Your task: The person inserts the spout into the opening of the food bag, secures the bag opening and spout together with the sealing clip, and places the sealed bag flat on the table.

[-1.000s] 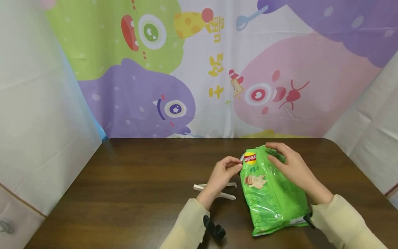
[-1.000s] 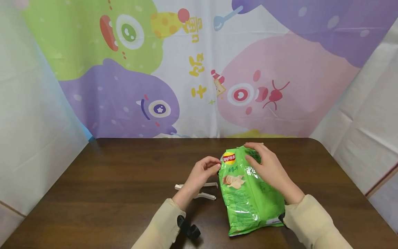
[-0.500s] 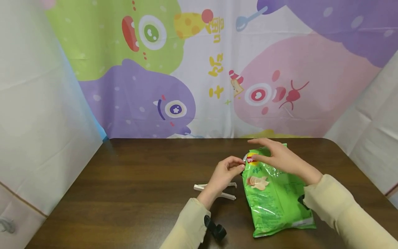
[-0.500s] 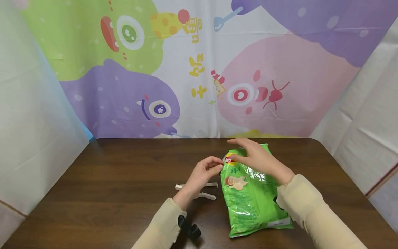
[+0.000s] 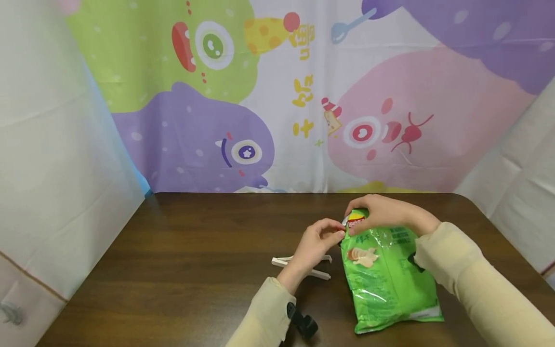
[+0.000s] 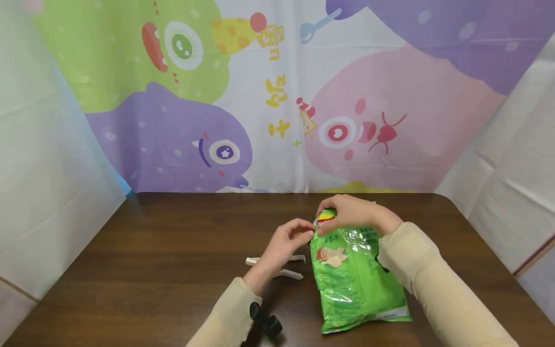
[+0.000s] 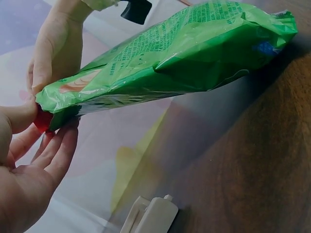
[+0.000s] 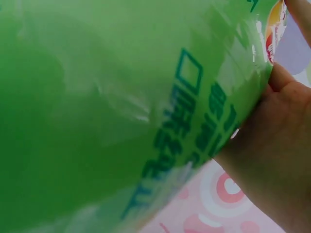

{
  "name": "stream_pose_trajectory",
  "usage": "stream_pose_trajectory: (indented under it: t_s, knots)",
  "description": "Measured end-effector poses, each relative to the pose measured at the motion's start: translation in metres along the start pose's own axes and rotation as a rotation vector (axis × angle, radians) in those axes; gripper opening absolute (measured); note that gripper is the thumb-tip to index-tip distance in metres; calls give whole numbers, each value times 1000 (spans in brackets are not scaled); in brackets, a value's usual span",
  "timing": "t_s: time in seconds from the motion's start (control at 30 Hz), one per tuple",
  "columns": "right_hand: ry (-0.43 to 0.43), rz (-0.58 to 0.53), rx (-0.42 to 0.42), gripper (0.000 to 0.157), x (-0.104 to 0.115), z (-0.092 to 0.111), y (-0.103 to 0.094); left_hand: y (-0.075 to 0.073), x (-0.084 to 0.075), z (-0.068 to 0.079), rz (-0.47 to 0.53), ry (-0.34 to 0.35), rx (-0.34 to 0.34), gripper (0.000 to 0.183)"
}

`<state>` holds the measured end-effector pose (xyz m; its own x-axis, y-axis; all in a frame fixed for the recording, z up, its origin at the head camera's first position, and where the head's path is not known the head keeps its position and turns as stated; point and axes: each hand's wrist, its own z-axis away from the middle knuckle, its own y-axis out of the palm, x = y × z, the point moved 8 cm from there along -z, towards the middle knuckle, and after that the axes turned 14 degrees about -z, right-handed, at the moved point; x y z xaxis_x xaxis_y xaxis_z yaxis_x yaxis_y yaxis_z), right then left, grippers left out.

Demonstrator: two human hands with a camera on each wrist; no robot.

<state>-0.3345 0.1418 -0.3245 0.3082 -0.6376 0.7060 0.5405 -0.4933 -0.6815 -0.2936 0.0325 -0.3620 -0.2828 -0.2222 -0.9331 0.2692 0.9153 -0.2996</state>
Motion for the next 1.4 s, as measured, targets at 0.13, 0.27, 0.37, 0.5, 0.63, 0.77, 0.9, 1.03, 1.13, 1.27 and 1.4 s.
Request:
stream_pose_trajectory:
  t_s: [0.13, 0.27, 0.37, 0.5, 0.63, 0.77, 0.9, 1.03, 1.13, 1.27, 1.4]
  knots:
    - [12, -25, 9, 36, -2, -2, -1, 0, -4, -1, -14, 21, 0, 18]
    - [6, -35, 23, 33, -2, -3, -2, 1, -5, -1, -30, 29, 4, 18]
    - [-14, -18, 24, 29, -2, -3, -2, 2, -6, -1, -29, 42, 10, 18]
    - [-66, -9, 26, 22, 1, -4, -3, 2, -7, 0, -28, 55, 10, 18]
    - [-83, -41, 37, 17, 1, -4, -3, 2, -7, 0, -36, 53, 9, 18]
    - [-92, -49, 27, 16, 1, -4, -4, 3, -7, -1, -24, 59, 14, 18]
    - [-104, -52, 22, 14, 2, -5, -4, 4, -7, -1, -21, 61, 20, 18]
    - [-106, -61, 32, 12, 3, -5, -4, 3, -7, -1, -52, 73, 13, 17]
    - [-103, -62, 40, 11, 3, -5, -4, 4, -1, -3, -72, 81, 7, 17]
    - [-107, -36, 37, 10, 5, -5, -4, 8, 14, -8, -76, 65, 5, 16]
    - [-120, -13, 22, 10, 6, -5, -4, 9, 20, -10, -80, 53, 1, 16]
